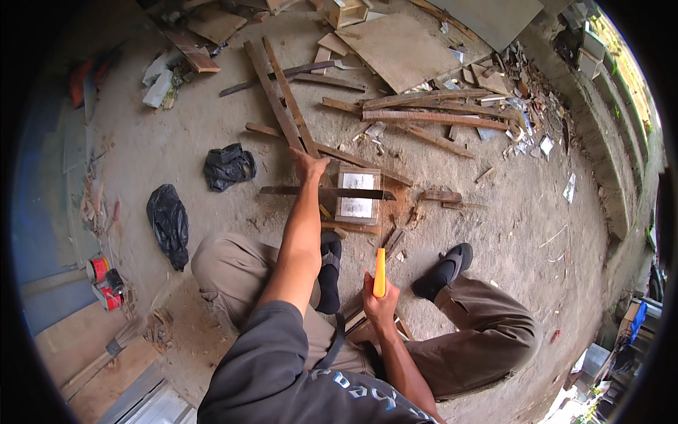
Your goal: The person sits on the floor and uses a hand saw to cut a small wooden stick placed on a block. They repeatedly saw the wood, pause to inspect the cut, and continue sawing until the piece is separated.
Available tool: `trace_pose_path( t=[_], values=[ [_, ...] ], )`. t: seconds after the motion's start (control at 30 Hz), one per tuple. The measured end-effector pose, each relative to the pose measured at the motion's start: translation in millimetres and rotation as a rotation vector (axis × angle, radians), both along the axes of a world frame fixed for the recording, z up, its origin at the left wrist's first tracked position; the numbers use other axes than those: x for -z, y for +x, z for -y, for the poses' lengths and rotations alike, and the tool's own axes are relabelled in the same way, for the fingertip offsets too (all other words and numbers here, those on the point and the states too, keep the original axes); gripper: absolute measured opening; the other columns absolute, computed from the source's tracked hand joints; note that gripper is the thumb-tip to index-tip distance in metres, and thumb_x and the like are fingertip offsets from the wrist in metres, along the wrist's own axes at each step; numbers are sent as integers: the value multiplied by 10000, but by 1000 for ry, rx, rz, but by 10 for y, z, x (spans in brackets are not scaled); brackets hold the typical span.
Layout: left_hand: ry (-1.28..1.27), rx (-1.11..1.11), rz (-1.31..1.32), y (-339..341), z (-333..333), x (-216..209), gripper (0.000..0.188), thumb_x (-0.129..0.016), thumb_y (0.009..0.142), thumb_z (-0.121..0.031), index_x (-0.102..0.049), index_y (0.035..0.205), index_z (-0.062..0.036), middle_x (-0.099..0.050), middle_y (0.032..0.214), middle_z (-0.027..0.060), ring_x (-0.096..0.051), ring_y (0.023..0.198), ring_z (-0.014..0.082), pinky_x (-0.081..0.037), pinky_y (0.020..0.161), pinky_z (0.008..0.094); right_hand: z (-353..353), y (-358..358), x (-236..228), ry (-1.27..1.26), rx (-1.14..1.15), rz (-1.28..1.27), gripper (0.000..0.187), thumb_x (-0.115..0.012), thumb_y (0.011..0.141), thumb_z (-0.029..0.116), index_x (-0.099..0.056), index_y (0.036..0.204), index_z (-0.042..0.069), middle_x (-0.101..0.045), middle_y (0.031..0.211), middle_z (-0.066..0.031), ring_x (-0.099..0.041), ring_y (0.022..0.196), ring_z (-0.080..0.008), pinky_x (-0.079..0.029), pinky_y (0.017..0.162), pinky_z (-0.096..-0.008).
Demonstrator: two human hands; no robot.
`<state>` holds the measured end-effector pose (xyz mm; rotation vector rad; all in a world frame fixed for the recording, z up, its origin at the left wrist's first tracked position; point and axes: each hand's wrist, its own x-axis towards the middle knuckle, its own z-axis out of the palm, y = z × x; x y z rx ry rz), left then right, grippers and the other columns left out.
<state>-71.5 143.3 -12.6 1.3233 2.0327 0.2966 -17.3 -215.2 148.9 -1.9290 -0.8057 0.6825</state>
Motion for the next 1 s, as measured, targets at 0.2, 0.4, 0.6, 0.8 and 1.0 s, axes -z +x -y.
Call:
trace_pose_path(
  t=[0.2,0.4,0.6,0.8,1.0],
  values=[
    [275,-13,189,-20,-479,7,1271,-854,664,-347,-5,1521,53,-270,1497,365,-335,1387,454,-326,1152,450,26,-97,-26,26,-19,-66,161,-687,896,137,-671,848,-16,-556,573,-126,-562,482,-190,-448,513,-341],
    [298,143,247,51,-676,-213,1097,-755,769,-459,-128,1515,44,-340,1468,334,-393,1344,445,-358,1117,470,-2,-77,-18,34,-15,-8,201,-696,889,149,-639,780,-10,-561,565,-151,-592,479,-241,-443,500,-358],
    [370,572,-199,-155,100,-113,528,-586,928,-429,-517,1284,-43,-504,1353,147,-458,1287,344,-341,1056,565,-59,-83,-62,41,65,-2,239,-702,890,163,-615,753,-12,-540,546,-155,-564,457,-252,-430,486,-371],
    [564,691,-70,-327,315,33,321,-588,943,-348,-657,948,-34,-633,964,165,-597,971,372,-459,863,503,-132,-196,115,65,91,12,270,-701,900,183,-582,745,-3,-521,549,-157,-512,443,-256,-409,479,-377],
    [317,562,-38,-323,342,162,533,-488,956,-498,-667,821,-14,-680,861,241,-644,858,444,-501,792,520,-270,-220,228,9,63,42,254,-699,894,185,-581,748,13,-554,573,-185,-581,492,-355,-432,486,-403]
  ],
)
